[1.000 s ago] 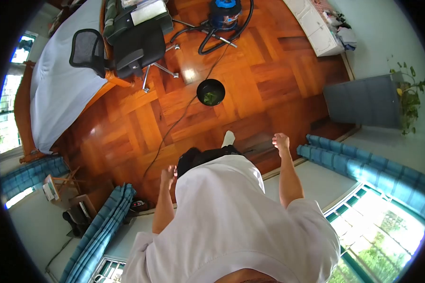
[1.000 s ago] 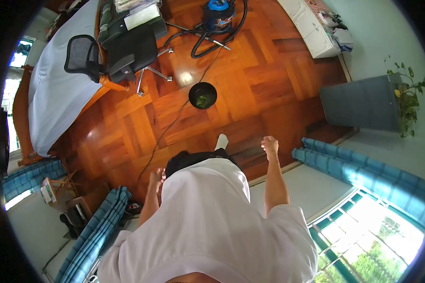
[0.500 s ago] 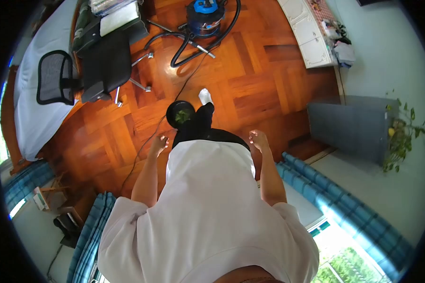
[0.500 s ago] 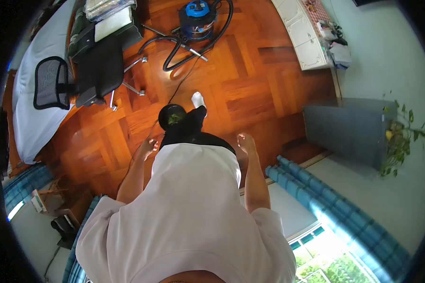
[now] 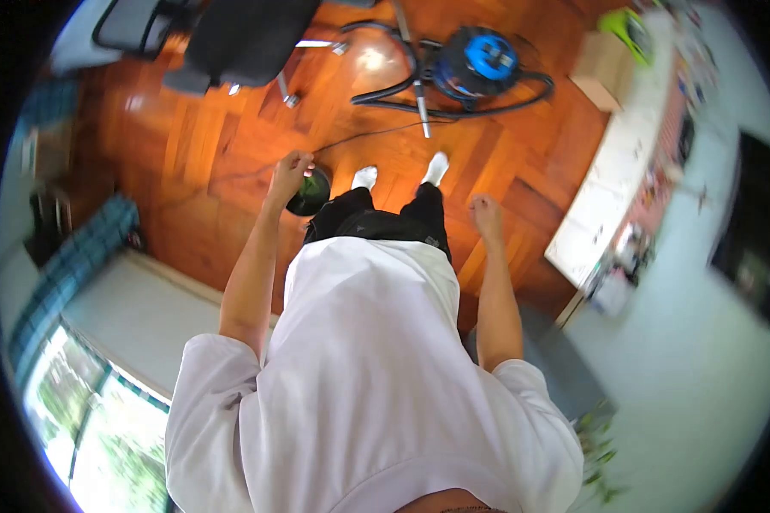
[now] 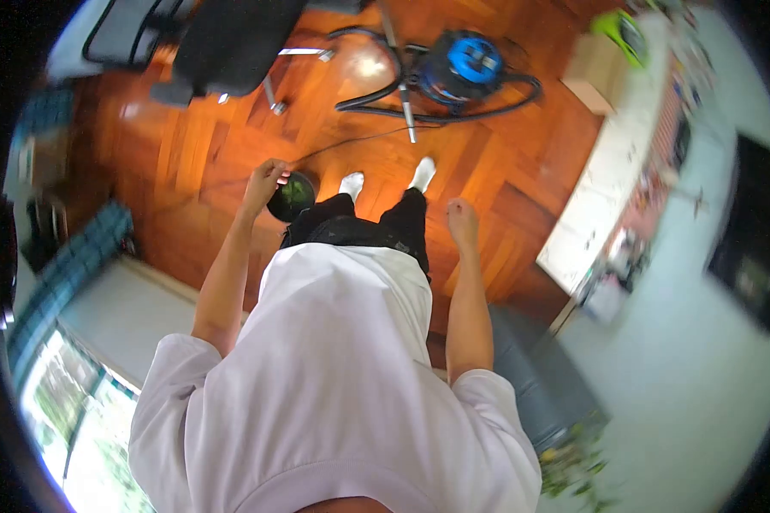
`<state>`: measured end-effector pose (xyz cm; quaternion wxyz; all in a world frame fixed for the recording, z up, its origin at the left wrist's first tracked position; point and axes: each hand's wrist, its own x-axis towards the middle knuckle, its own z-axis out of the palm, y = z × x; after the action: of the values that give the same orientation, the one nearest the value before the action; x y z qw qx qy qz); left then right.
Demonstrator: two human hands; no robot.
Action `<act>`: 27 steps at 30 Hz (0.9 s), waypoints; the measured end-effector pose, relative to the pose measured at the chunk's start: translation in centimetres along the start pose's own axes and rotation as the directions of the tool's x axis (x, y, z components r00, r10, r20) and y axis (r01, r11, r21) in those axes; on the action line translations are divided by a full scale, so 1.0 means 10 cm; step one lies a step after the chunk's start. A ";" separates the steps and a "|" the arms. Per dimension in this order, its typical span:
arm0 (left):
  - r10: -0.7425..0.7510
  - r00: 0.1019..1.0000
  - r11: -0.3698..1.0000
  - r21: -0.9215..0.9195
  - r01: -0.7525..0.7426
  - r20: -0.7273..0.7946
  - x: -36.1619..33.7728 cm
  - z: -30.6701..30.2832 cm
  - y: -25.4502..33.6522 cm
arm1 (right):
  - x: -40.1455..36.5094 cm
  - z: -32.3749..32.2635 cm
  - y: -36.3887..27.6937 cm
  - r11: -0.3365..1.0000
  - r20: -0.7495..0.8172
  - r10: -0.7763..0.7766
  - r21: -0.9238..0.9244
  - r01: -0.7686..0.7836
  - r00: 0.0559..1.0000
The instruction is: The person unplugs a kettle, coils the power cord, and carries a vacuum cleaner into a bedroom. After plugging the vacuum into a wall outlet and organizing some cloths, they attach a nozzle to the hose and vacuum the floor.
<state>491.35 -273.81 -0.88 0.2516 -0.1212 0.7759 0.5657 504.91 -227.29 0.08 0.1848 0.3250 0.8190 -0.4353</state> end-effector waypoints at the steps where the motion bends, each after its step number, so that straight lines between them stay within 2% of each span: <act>1: -0.126 0.985 0.992 -0.033 0.123 -0.121 -0.08 0.01 -0.13 | 0.23 -0.05 -0.16 0.999 0.075 -0.018 -0.039 0.021 0.997; 3: -0.356 0.890 0.935 -0.111 0.338 -0.286 -0.17 0.06 -0.55 | 0.83 -0.06 -0.41 0.992 0.181 -0.105 -0.045 0.115 0.978; 4: -0.405 0.856 0.914 -0.147 0.377 -0.322 -0.29 0.18 -0.84 | 1.06 -0.03 -0.39 0.989 0.247 -0.106 -0.072 0.128 0.963; 6: -0.572 0.751 0.809 -0.373 0.453 -0.329 -0.41 0.43 -1.37 | 1.41 0.10 -0.28 0.826 0.267 -0.468 -0.209 0.524 0.843; 7: -0.762 0.535 0.635 -0.579 0.510 -0.364 -0.35 0.73 -1.57 | 1.47 0.13 -0.34 0.889 0.367 -0.319 -0.203 0.410 0.874; 8: -0.770 0.554 0.615 -0.602 0.509 -0.317 -0.40 0.96 -1.90 | 1.42 0.14 -0.39 0.939 0.437 -0.152 -0.217 0.268 0.886; 9: -0.809 0.553 0.494 -0.743 0.452 -0.201 -0.37 1.21 -2.25 | 1.43 0.20 -0.13 0.950 0.449 -0.155 -0.175 0.257 0.880; 10: -0.892 0.425 0.349 -0.829 0.437 -0.151 -0.29 1.51 -2.68 | 1.46 0.20 0.16 0.961 0.425 -0.152 -0.147 0.234 0.892; 11: -0.870 0.491 0.158 -0.916 0.370 0.049 -0.16 1.67 -3.31 | 1.47 0.17 0.36 0.964 0.426 -0.056 -0.211 0.159 0.903; 12: -0.720 0.678 0.347 -0.768 0.539 0.150 -0.20 1.84 -4.44 | 1.44 0.05 0.57 0.957 0.412 0.057 -0.281 0.067 0.909; 13: -0.895 0.403 -0.116 -0.973 0.200 0.190 0.28 1.91 -4.12 | 1.42 -0.10 0.99 0.932 0.386 0.106 -0.360 0.043 0.916; 14: -0.813 0.558 -0.149 -0.986 0.080 0.168 0.50 2.08 -4.29 | 1.34 -0.22 1.39 0.900 0.382 0.159 -0.435 0.026 0.910; 15: -0.727 0.679 -0.208 -0.975 -0.075 0.103 0.57 2.06 -4.66 | 1.22 -0.33 1.51 0.838 0.309 0.307 -0.535 -0.102 0.900; 16: -0.655 0.707 -0.483 -0.867 -0.122 0.266 0.61 1.93 -5.15 | 1.13 -0.49 1.77 0.820 0.273 0.327 -0.558 -0.128 0.905; 17: -0.645 0.758 -0.336 -0.926 -0.169 0.096 0.71 1.97 -5.35 | 1.02 -0.68 2.16 0.757 0.272 0.390 -0.639 -0.138 0.880; 18: -0.810 0.586 -0.310 -0.866 -0.393 0.025 0.93 1.93 -4.90 | 0.96 -0.85 2.42 0.694 0.277 0.442 -0.708 -0.129 0.853; 20: -0.706 0.707 -0.315 -0.872 -0.375 -0.049 1.06 1.86 -5.07 | 0.76 -1.06 2.55 0.645 0.247 0.476 -0.750 -0.144 0.844; 21: -0.696 0.716 -0.318 -0.874 -0.367 -0.048 1.11 1.83 -5.20 | 0.67 -1.11 2.63 0.607 0.221 0.501 -0.779 -0.158 0.837; 23: -0.752 0.659 -0.407 -0.799 -0.444 0.017 1.17 1.77 -5.38 | 0.50 -1.16 2.83 0.651 0.216 0.470 -0.739 -0.171 0.856; 24: -0.739 0.674 -0.409 -0.806 -0.427 0.018 1.18 1.72 -5.45 | 0.44 -1.16 2.91 0.682 0.219 0.446 -0.711 -0.170 0.868; 26: -0.648 0.727 -0.663 -0.637 -0.393 0.226 1.13 1.64 -5.58 | 0.36 -1.07 2.85 0.740 0.218 0.428 -0.642 -0.201 0.877; 27: -0.661 0.709 -0.638 -0.681 -0.359 0.246 1.09 1.63 -5.65 | 0.26 -1.00 2.85 0.783 0.229 0.417 -0.581 -0.221 0.879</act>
<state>513.03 -276.16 -56.58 -0.1163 -0.6123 -0.2095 0.7534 522.59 -206.33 -12.77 0.4811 0.3142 0.7938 -0.1992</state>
